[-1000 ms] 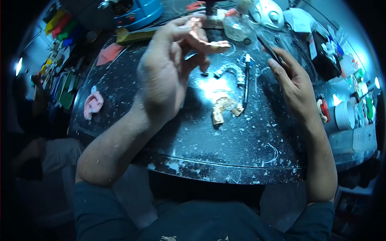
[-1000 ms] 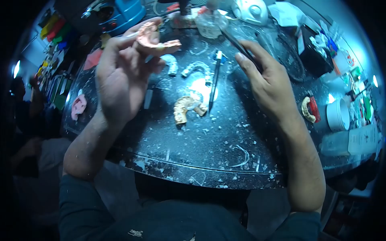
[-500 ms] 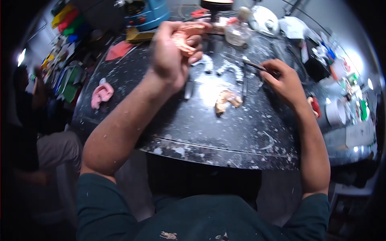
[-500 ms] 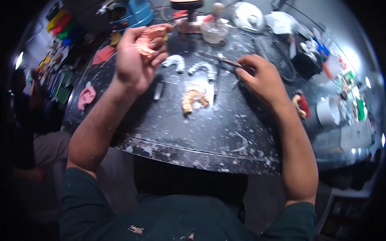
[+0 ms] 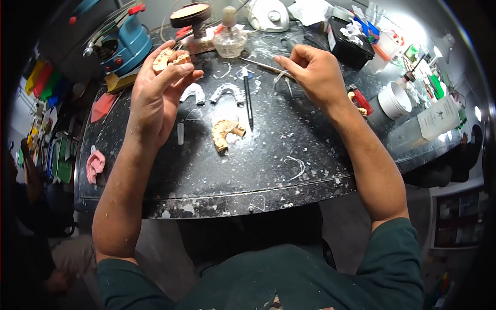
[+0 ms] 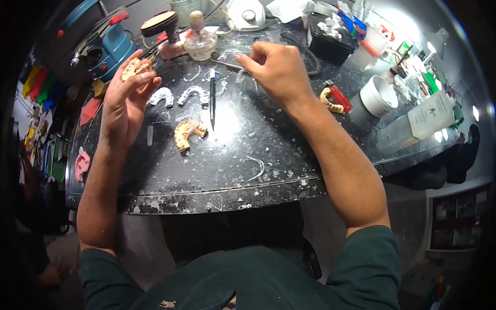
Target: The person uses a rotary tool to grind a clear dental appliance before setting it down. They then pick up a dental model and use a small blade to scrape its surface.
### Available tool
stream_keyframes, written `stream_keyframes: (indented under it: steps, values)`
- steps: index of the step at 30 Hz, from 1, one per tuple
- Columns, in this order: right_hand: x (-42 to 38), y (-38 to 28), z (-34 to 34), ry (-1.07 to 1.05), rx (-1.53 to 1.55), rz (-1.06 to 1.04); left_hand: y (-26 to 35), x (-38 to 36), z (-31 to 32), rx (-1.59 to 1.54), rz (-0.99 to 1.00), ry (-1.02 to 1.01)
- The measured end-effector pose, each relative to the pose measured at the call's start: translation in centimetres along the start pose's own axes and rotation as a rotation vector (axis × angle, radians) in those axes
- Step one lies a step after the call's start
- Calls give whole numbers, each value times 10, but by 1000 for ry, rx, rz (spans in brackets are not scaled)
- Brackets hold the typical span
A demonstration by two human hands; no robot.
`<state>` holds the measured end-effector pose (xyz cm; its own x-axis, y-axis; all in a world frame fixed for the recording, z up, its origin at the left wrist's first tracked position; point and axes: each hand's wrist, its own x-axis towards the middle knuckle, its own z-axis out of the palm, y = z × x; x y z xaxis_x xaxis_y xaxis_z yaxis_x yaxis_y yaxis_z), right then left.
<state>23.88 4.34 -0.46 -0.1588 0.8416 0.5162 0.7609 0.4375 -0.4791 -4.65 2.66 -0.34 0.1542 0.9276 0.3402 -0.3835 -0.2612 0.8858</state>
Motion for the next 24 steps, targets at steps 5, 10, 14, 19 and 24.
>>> stream_keyframes:
  steps: [5, 10, 14, 19, 24]
  values:
    - [2, 4, 5, 152, 216, -47, -1, -1, 9, 79, 44, 56]
    - [14, 26, -16, 235, 217, 66, 2, -4, 13, 263, 199, 101]
    - [18, 52, -32, 204, 49, 136, 4, -10, 22, 340, 216, 45]
    - [17, 41, -31, -119, -65, 298, 7, -13, 26, 433, 174, 69]
    - [22, 62, -24, 191, 114, 102, 10, -10, 24, 464, 237, 103]
